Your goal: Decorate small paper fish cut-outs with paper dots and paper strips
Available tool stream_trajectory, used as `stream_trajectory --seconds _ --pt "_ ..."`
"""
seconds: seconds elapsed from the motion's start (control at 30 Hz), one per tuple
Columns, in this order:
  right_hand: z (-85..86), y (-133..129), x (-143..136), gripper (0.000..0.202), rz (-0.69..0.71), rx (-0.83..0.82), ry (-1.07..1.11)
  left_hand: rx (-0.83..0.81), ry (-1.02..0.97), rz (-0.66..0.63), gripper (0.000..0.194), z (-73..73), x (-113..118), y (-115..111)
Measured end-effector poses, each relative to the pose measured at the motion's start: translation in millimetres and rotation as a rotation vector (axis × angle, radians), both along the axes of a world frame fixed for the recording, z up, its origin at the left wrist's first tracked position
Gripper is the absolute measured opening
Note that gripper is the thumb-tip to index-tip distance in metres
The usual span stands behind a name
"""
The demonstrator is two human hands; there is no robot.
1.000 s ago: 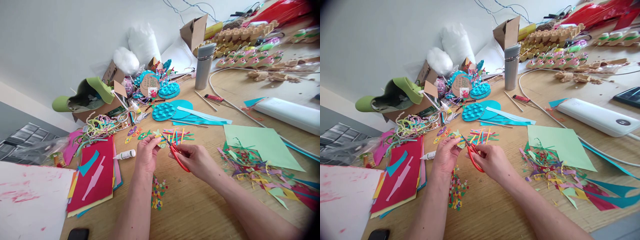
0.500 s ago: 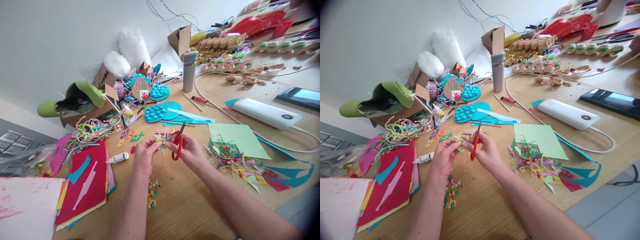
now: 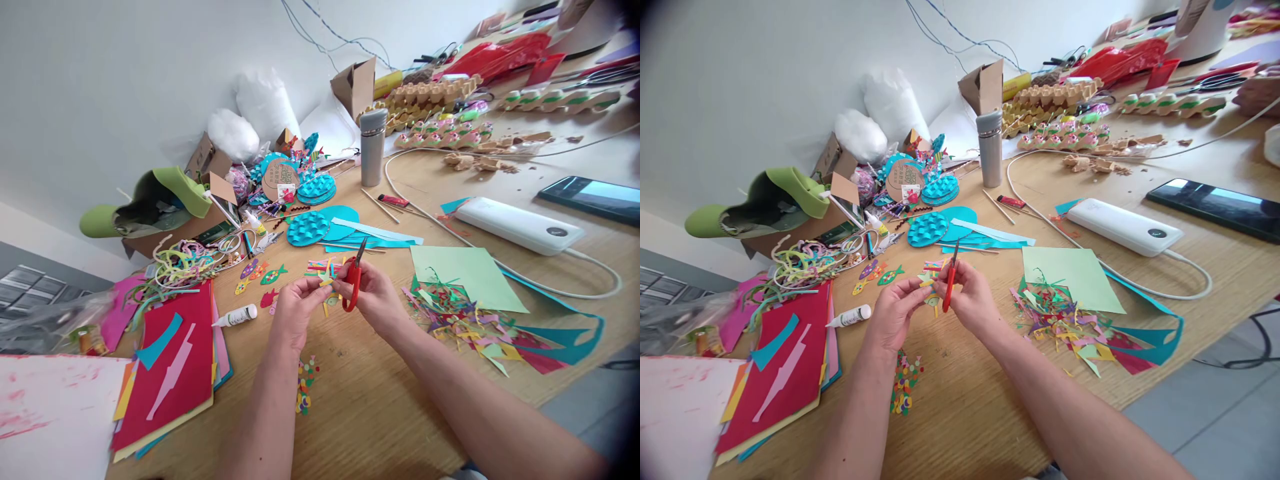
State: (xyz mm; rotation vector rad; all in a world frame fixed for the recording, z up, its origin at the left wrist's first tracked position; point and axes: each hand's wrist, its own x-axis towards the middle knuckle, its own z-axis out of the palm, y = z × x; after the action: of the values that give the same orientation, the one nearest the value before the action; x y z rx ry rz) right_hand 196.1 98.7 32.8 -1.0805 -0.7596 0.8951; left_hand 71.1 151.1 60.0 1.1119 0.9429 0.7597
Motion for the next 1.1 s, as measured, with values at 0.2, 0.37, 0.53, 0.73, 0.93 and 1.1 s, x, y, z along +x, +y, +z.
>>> stream_trajectory --seconds 0.2,0.37,0.53,0.73,0.93,1.1 --pt "-0.1 0.4 1.3 0.038 -0.011 -0.023 0.014 -0.027 -0.04 -0.05 0.027 2.9 -3.3 2.5" --pt "3.3 -1.0 1.7 0.037 0.033 -0.055 0.03 0.002 -0.013 0.054 0.026 3.1 -1.6 3.6" --pt "3.3 -0.7 2.6 0.037 0.027 -0.069 0.017 0.068 0.033 0.04 0.023 2.2 0.0 2.2" --pt "0.8 0.9 3.5 0.041 0.018 -0.051 0.051 0.019 0.027 -0.017 0.026 2.5 -1.3 1.0" --pt "2.4 0.4 5.2 0.045 0.02 -0.075 0.07 0.031 0.064 -0.054 0.019 2.8 -2.1 1.2" --pt "0.1 3.0 4.8 0.051 0.067 -0.11 0.074 0.049 0.073 0.025 0.021 1.1 -1.0 2.7"
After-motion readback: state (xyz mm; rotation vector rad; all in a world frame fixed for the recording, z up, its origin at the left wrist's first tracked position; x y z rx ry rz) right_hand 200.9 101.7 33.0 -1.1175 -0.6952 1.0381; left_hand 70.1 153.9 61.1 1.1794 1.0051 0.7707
